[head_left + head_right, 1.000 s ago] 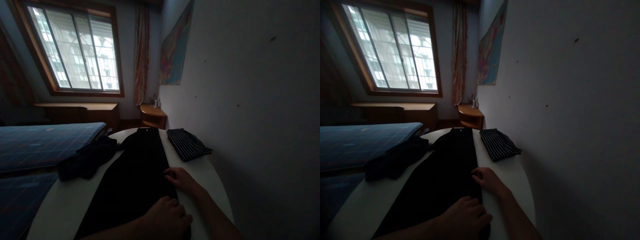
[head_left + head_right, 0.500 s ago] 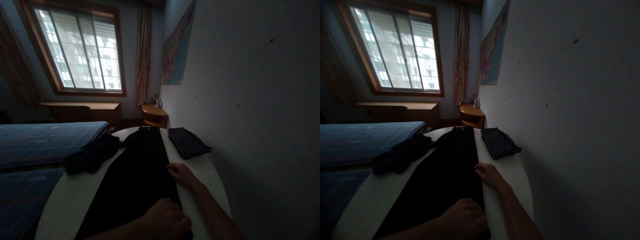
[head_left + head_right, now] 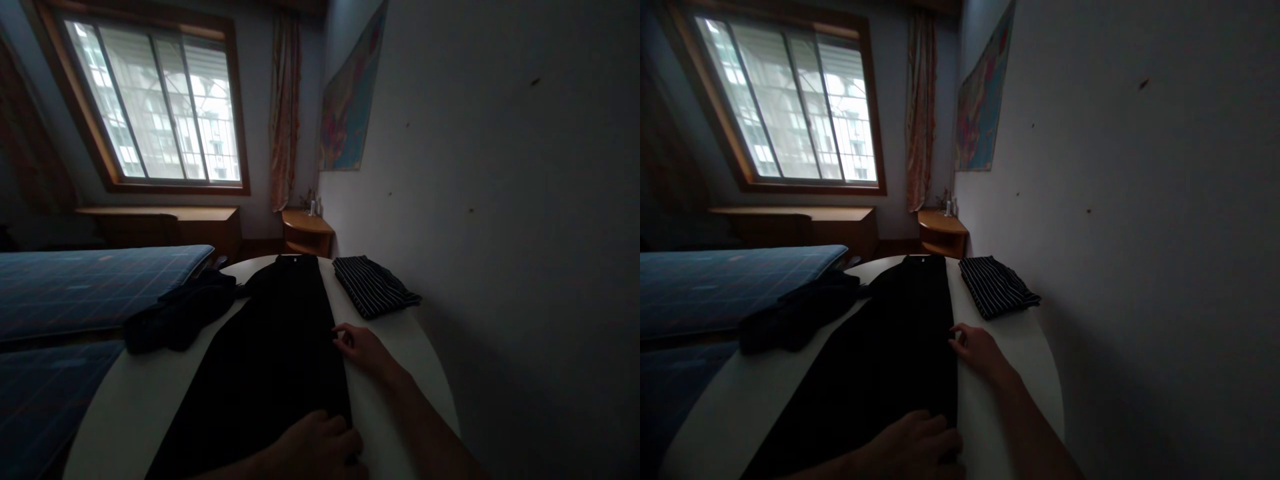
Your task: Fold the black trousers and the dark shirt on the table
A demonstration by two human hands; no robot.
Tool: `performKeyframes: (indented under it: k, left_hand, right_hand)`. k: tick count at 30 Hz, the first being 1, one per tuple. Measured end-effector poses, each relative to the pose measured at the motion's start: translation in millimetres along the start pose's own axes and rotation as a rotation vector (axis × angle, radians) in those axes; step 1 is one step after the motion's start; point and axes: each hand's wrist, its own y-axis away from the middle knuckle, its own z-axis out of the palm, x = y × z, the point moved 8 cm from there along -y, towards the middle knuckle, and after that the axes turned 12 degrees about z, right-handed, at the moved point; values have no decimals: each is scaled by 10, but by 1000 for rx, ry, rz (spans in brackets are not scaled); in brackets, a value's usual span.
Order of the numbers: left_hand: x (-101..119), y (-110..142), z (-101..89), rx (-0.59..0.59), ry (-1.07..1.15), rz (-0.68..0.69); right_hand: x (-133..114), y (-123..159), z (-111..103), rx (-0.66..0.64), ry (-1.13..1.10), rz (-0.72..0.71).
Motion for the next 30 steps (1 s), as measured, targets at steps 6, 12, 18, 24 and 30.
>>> performKeyframes:
  k: [6,12,18,24,30]
  left_hand:
    - [34,-87,192,57,-28,-13]
    - [87,-198,30,16,-106,60]
    - [116,-312,-12,42,-89,140]
    - [213,-352,381,-34,61,223]
    - [173,-311,650,-55,235,166]
  right_hand:
    - [-74,1,71,15,-11,42]
    - [-38,-21,57,11,-62,65]
    - [59,-39,-34,34,-32,105]
    - [95,-39,-93,124,134,190]
    - [-12,-39,-37,139,290,229]
